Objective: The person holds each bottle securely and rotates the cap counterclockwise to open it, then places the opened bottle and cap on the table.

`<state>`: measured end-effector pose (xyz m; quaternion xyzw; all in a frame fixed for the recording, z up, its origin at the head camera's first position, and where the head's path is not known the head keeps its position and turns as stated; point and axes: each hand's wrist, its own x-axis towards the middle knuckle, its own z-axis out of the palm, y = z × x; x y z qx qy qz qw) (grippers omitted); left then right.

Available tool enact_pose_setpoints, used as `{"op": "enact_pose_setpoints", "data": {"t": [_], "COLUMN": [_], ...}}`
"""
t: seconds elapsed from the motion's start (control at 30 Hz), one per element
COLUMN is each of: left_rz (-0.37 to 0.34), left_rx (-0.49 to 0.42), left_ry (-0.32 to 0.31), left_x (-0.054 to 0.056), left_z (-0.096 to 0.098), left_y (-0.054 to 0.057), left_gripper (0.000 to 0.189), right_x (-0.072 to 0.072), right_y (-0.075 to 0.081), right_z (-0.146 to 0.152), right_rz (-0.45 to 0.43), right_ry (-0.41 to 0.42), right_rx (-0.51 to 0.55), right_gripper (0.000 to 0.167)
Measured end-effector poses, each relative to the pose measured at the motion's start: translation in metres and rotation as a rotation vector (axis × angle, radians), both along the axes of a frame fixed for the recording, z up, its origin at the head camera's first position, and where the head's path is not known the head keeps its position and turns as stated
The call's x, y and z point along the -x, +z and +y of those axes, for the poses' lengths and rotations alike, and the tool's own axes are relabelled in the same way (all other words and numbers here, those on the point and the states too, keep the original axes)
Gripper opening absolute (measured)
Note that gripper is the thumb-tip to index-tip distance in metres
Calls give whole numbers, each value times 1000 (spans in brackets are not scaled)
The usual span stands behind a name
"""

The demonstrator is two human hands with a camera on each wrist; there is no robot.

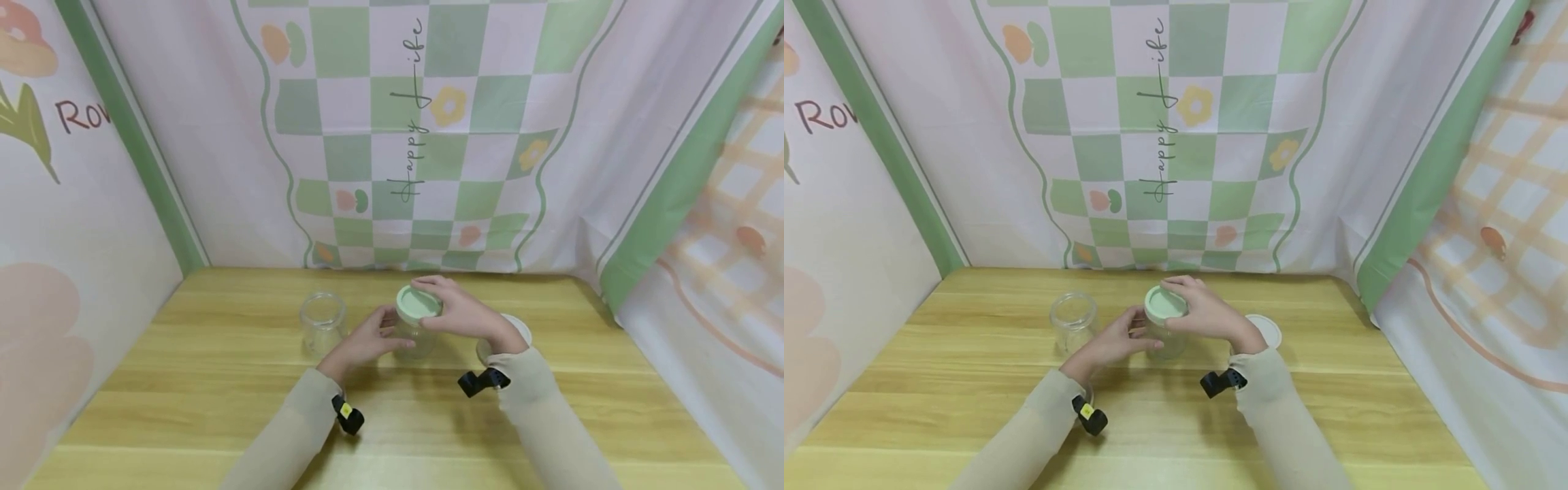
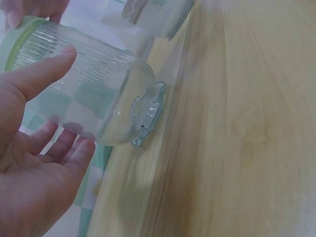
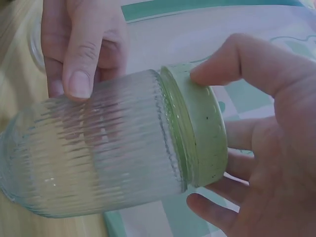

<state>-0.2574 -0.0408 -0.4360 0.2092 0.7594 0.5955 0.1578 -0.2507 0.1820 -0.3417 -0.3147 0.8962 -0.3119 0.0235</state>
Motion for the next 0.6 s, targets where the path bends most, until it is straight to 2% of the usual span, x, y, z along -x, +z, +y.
{"op": "enact_pose_setpoints", "data": {"t": [0.13, 0.23, 0.4, 0.6], "left_rz": [2, 2, 5, 2], "left_rx": [7, 10, 13, 13], "left_ry": [4, 4, 3, -4], "left_x": [-1, -1, -1, 0], "left_z": [-1, 0, -1, -2], "left_y": [0, 1, 1, 0], "left_gripper": [80, 80, 78, 76], "right_x": [-1, -1, -3, -6], "right_y": [-1, -3, -4, -2], "right_z": [2, 1, -5, -14], "right_rz": [-15, -24, -4, 88], "right_ry": [50, 43, -8, -133], "right_rx": [18, 25, 17, -73], "right_gripper": [79, 85, 90, 92]}}
